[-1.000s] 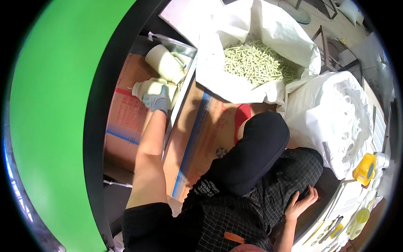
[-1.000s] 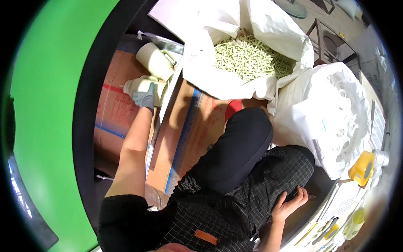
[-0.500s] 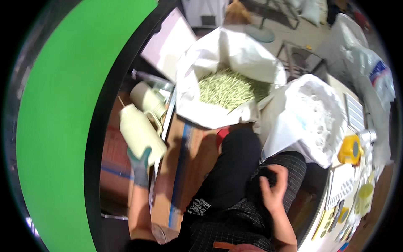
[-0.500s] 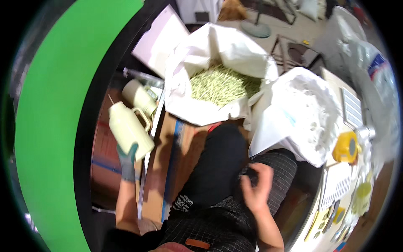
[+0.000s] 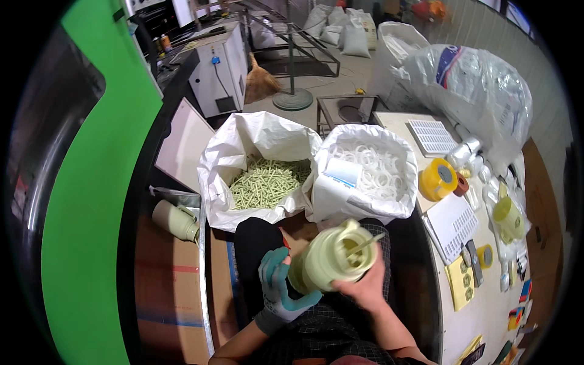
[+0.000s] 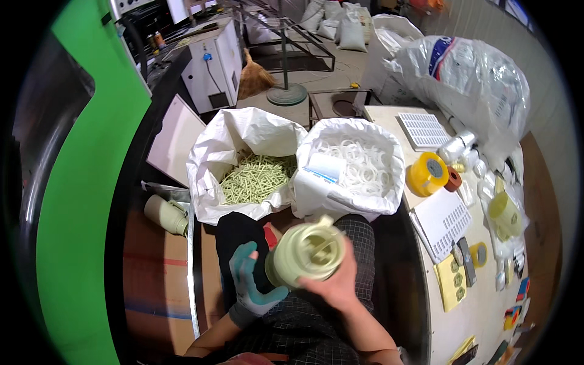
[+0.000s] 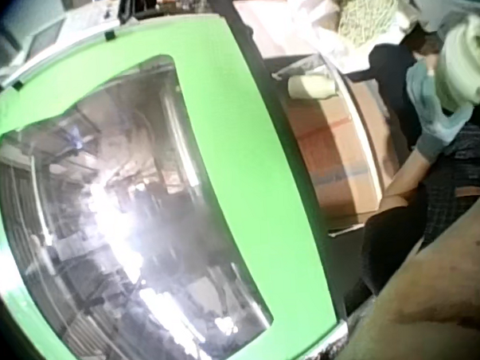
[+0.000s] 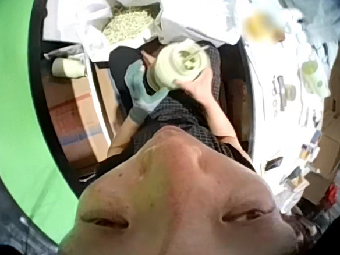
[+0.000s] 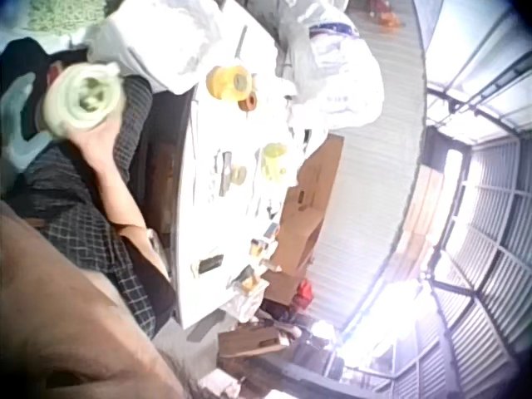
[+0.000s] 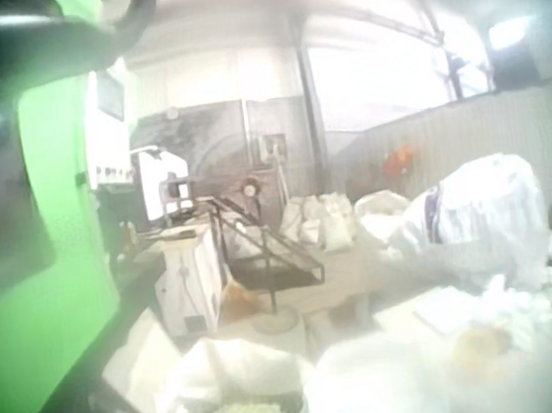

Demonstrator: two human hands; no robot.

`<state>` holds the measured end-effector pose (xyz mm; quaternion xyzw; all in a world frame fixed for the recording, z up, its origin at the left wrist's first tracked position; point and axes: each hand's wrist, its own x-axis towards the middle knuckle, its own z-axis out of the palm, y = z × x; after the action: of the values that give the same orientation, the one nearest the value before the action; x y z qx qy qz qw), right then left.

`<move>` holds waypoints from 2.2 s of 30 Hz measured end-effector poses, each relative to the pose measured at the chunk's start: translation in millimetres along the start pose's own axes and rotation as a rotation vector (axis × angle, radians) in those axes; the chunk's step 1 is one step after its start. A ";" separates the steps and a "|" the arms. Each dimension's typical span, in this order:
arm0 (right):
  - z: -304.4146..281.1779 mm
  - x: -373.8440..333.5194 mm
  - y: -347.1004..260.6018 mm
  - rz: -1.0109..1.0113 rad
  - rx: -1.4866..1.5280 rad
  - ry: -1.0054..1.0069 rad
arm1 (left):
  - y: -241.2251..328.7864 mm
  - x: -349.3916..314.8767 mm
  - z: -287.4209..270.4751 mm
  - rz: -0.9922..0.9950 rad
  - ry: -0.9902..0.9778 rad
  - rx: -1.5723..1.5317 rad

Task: The person applies several stickers and labels to the side of a yellow plastic jug. They pick stickers from sheets on a table and press them onto the jug surface, while also handling white plastic rings from a bag.

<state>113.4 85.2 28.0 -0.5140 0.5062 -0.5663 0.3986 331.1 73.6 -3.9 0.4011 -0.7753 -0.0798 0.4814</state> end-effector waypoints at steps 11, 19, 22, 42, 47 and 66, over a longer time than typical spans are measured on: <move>15.4 -13.3 -1.4 -0.363 -0.500 -0.265 | 14.3 28.1 -15.6 0.217 -0.352 -0.034; 25.7 -24.6 15.5 -0.348 -0.616 -0.168 | 19.3 19.9 -14.7 0.186 -0.482 0.035; 24.9 -15.7 8.3 -0.304 -0.570 -0.245 | 17.4 17.6 -16.4 0.122 -0.584 0.053; 102.7 70.2 12.3 -0.551 -0.448 -0.439 | -23.5 6.7 -30.4 -0.026 0.261 0.469; 115.7 129.7 11.7 -0.592 -0.351 -0.284 | -60.9 69.4 -13.5 -0.017 0.358 0.518; -118.3 143.8 91.2 0.062 -0.824 0.192 | 20.8 8.1 51.2 0.069 -0.367 -0.267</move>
<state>-31.7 -50.6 -31.1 -0.5598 0.7402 -0.3498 0.1278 276.5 68.4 -14.6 0.2857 -0.8458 -0.2367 0.3835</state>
